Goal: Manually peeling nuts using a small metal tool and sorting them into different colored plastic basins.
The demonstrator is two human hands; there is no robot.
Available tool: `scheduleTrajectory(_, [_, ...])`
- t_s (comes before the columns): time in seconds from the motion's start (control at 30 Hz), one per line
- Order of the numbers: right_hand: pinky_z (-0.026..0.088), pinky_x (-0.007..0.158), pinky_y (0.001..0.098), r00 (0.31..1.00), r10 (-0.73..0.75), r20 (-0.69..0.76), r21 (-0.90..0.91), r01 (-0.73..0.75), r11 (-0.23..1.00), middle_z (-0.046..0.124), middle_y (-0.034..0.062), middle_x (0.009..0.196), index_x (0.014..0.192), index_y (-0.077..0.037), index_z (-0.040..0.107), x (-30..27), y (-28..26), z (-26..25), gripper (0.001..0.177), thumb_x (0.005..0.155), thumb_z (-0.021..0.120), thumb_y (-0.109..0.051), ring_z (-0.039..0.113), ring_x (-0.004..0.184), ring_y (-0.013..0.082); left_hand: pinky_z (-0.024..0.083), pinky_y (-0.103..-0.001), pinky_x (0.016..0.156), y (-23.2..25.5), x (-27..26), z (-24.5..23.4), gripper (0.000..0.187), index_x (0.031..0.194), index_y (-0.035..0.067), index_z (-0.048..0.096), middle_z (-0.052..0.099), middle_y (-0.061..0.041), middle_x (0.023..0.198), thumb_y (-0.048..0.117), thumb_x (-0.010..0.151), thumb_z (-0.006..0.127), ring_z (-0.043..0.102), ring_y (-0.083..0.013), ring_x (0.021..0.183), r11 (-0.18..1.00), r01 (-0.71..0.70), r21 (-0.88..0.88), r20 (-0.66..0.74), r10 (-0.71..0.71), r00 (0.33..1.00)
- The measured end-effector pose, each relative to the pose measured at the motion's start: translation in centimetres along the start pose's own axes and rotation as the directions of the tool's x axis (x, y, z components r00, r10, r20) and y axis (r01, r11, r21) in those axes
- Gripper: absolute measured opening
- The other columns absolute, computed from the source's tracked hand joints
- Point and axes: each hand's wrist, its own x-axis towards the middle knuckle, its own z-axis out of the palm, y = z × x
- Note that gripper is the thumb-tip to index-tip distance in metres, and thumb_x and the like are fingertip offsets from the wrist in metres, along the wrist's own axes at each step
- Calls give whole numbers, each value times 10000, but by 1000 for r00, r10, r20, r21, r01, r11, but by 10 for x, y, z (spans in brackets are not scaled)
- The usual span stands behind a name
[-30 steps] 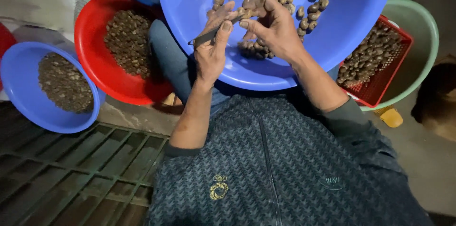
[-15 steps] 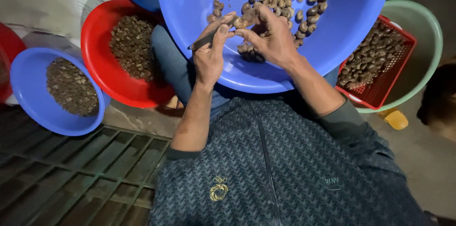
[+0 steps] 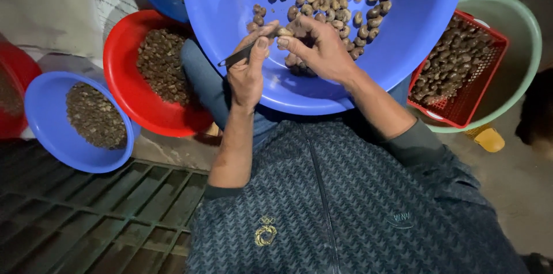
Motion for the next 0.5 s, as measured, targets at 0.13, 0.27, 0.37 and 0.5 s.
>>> scheduleTrajectory(0.13, [540,579,195,991,127,39,164,-132,978,761,95,918,1083,-10,667,2,3,-1,252,1032,645,-255,698,689,107,533,-278,891,14,0,1,301,1250,18,693,734,-69,1211,225,1071,567,680,-164,1063,997,31,69,-23,-29,999])
scheduleTrajectory(0.27, [569,619,208,997,61,48,132,-67,989,746,99,932,1102,0,657,0,3,-6,227,1054,624,-219,696,720,119,561,-311,1014,5,0,2,241,1270,26,660,723,-121,1243,157,1083,582,710,-207,1153,997,-46,-59,16,47,999])
scheduleTrajectory(0.37, [569,632,254,998,-42,-55,4,42,999,710,122,936,1159,25,643,-10,5,-20,194,1056,634,-140,676,739,166,544,-256,852,6,-2,4,301,1251,-29,666,748,-103,1179,201,1071,589,675,-151,975,1000,-6,-3,-56,6,998])
scheduleTrajectory(0.5, [589,849,404,885,-299,-357,-208,237,949,633,208,1063,1193,55,529,-52,15,-62,210,1024,636,117,657,939,315,583,-304,1040,4,2,5,279,1257,-27,656,722,-117,1199,184,1089,583,718,-246,1161,997,-33,-63,9,33,999])
